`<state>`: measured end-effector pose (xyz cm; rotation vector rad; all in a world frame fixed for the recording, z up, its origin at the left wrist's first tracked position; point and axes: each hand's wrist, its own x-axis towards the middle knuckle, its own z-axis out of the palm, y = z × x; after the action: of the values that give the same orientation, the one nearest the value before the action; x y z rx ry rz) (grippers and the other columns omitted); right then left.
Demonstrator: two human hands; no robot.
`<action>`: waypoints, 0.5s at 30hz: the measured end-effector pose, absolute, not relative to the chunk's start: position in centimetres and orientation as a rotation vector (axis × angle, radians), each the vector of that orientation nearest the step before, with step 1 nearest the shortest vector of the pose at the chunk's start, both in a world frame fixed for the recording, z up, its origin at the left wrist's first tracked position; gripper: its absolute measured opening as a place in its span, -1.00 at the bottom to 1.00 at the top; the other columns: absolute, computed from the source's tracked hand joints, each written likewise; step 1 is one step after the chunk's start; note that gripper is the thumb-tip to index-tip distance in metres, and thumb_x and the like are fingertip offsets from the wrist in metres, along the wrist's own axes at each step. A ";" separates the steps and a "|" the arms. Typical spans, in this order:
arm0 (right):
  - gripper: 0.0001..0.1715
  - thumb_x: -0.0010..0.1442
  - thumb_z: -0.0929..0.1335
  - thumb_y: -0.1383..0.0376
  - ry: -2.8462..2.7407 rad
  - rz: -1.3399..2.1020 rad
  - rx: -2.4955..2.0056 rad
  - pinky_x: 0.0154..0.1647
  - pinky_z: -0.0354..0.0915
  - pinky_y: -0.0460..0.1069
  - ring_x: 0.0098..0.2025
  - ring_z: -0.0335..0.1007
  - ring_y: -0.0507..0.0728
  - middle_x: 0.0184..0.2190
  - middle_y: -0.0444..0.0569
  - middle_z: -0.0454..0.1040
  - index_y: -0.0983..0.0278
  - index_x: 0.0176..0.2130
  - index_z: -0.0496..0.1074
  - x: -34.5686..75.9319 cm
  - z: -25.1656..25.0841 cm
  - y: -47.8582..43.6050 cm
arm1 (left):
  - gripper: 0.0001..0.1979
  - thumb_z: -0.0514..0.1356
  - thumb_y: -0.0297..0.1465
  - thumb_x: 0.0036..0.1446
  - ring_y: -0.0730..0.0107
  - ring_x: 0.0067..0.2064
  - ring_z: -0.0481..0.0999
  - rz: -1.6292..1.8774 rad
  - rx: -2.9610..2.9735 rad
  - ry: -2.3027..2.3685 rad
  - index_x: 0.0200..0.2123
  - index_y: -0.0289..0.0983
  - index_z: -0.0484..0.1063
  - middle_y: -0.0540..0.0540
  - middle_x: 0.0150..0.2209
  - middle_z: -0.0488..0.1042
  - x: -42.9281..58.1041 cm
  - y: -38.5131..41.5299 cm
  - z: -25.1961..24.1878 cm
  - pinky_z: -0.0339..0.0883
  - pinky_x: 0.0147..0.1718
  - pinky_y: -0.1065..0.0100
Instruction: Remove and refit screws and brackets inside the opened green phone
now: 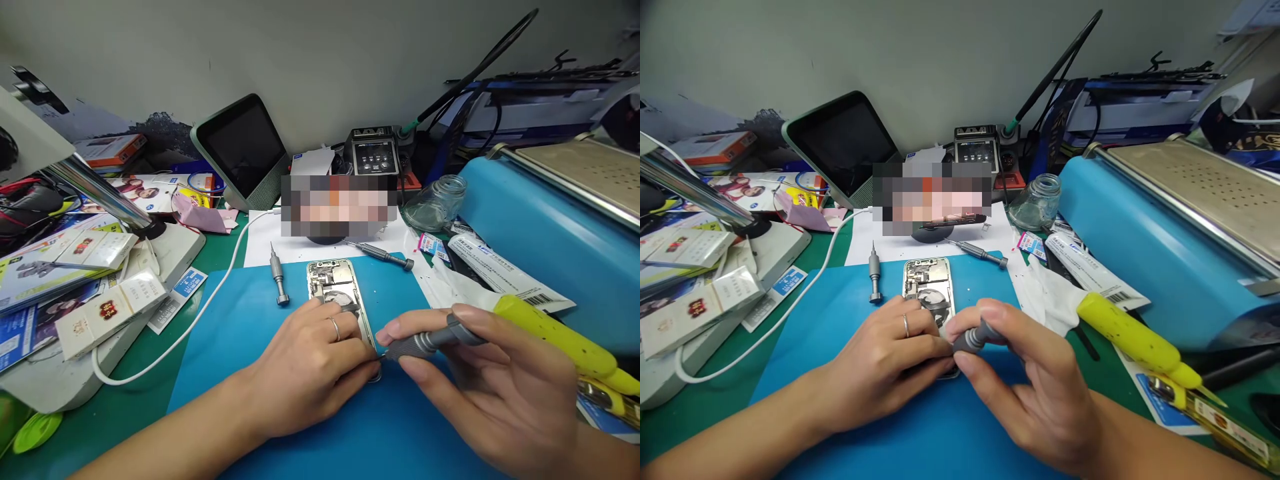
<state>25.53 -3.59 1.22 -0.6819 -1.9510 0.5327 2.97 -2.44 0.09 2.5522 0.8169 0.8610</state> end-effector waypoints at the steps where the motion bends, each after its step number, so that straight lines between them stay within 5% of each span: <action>1: -0.04 0.21 0.36 0.63 -1.935 0.526 -0.692 -0.09 0.64 -0.05 -0.11 0.62 0.06 -0.10 -0.04 0.58 0.05 0.42 0.10 25.5 1.3 -3.5 | -0.80 0.17 -0.36 0.43 0.40 -0.35 0.35 0.867 2.550 0.822 -0.22 -0.26 0.57 -0.02 -0.36 0.51 3.0 -2.4 0.1 0.11 -0.34 0.25; 7: -0.17 0.24 0.39 0.57 -1.647 0.487 -0.819 -0.24 0.59 -0.13 -0.15 0.61 0.02 -0.12 -0.12 0.56 0.01 0.33 0.19 25.6 1.5 -1.5 | -0.78 0.18 -0.38 0.41 0.40 -0.35 0.42 0.897 2.555 0.873 -0.26 -0.27 0.60 -0.03 -0.40 0.51 2.8 -2.2 0.4 0.15 -0.33 0.27; 15: -0.33 0.30 0.45 0.31 -1.392 0.519 -0.944 -0.13 0.59 -0.02 -0.18 0.59 0.05 -0.10 -0.10 0.54 0.07 0.27 0.16 27.1 0.7 1.5 | -0.80 0.22 -0.37 0.38 0.34 -0.30 0.47 0.703 2.622 1.064 -0.28 -0.22 0.63 -0.03 -0.36 0.54 4.4 -0.7 2.8 0.22 -0.27 0.25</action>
<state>27.09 1.48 0.74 -0.9444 -1.3925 0.5190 4.44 -0.70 2.78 2.6219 1.0638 0.7031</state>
